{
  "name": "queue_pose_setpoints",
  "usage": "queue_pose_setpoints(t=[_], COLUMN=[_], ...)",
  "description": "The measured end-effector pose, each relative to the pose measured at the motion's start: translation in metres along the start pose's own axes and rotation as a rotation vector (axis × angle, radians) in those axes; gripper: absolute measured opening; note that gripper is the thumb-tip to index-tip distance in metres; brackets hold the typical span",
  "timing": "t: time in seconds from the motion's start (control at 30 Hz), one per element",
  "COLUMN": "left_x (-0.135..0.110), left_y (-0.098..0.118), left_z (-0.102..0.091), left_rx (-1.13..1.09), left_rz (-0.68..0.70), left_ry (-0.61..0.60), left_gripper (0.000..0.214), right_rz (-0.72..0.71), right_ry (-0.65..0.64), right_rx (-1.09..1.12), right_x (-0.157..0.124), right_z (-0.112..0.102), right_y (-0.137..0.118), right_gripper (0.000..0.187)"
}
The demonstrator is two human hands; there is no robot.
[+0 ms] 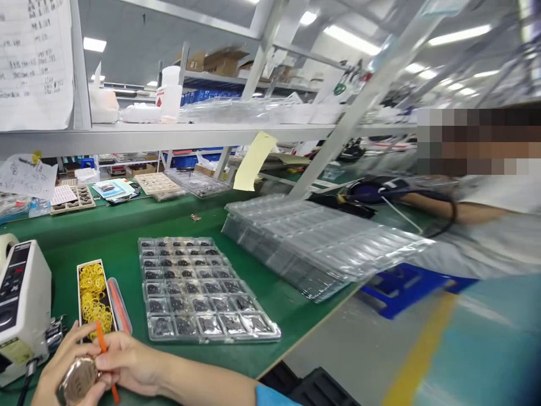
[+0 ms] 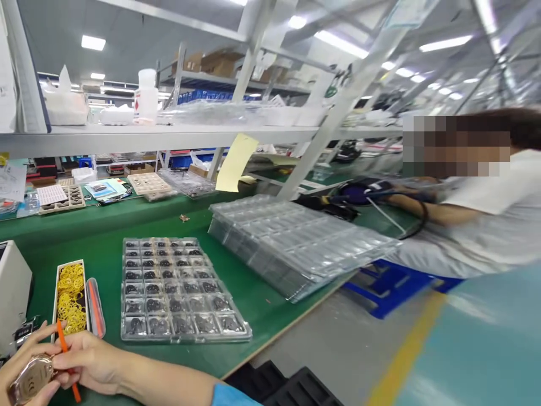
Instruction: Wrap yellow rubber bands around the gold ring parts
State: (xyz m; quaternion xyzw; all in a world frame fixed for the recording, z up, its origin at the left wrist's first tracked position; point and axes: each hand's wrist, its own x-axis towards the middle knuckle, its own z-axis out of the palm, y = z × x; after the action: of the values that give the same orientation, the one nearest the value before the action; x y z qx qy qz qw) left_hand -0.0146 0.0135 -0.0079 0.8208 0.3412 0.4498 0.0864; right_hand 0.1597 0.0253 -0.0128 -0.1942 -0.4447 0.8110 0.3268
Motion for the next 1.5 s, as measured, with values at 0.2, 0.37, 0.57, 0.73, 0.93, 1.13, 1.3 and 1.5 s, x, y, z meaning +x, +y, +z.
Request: queue_pose_setpoints(t=[0.2, 0.37, 0.57, 0.73, 0.93, 1.13, 1.3, 1.5], left_x=[-0.007, -0.006, 0.010, 0.014, 0.014, 0.013, 0.013, 0.014], left_y=[-0.007, 0.006, 0.030, 0.033, 0.033, 0.035, 0.036, 0.042], left_z=[0.009, 0.007, -0.012, -0.012, -0.009, -0.009, -0.014, -0.016], left_rx=[-0.201, -0.297, 0.095, 0.186, 0.195, 0.226, 0.235, 0.250], left_rz=[-0.248, -0.371, -0.028, 0.213, 0.259, 0.279, 0.214, 0.139], left_ry=[0.000, 0.018, 0.028, 0.029, 0.000, -0.016, -0.126, -0.195], left_gripper=[0.056, 0.080, 0.050, 0.022, 0.010, 0.015, 0.021, 0.024], right_rz=[-0.169, -0.784, -1.267, -1.230, -1.206, -1.174, -1.134, -1.049], right_ry=[0.002, 0.065, 0.056, -0.045, -0.105, -0.119, -0.108, -0.084], right_rx=[-0.218, -1.262, -2.039, -2.069, -2.026, -1.992, -1.939, -1.866], right_x=[-0.005, -0.028, -0.044, -0.048, -0.048, -0.044, -0.039, -0.039], right_z=[-0.005, -0.005, -0.006, -0.011, -0.007, -0.003, -0.004, -0.006], right_y=[-0.034, -0.063, -0.065, -0.059, -0.058, -0.062, -0.054, -0.043], right_gripper=[0.052, 0.017, 0.026, 0.030, 0.028, 0.030, 0.033, 0.031])
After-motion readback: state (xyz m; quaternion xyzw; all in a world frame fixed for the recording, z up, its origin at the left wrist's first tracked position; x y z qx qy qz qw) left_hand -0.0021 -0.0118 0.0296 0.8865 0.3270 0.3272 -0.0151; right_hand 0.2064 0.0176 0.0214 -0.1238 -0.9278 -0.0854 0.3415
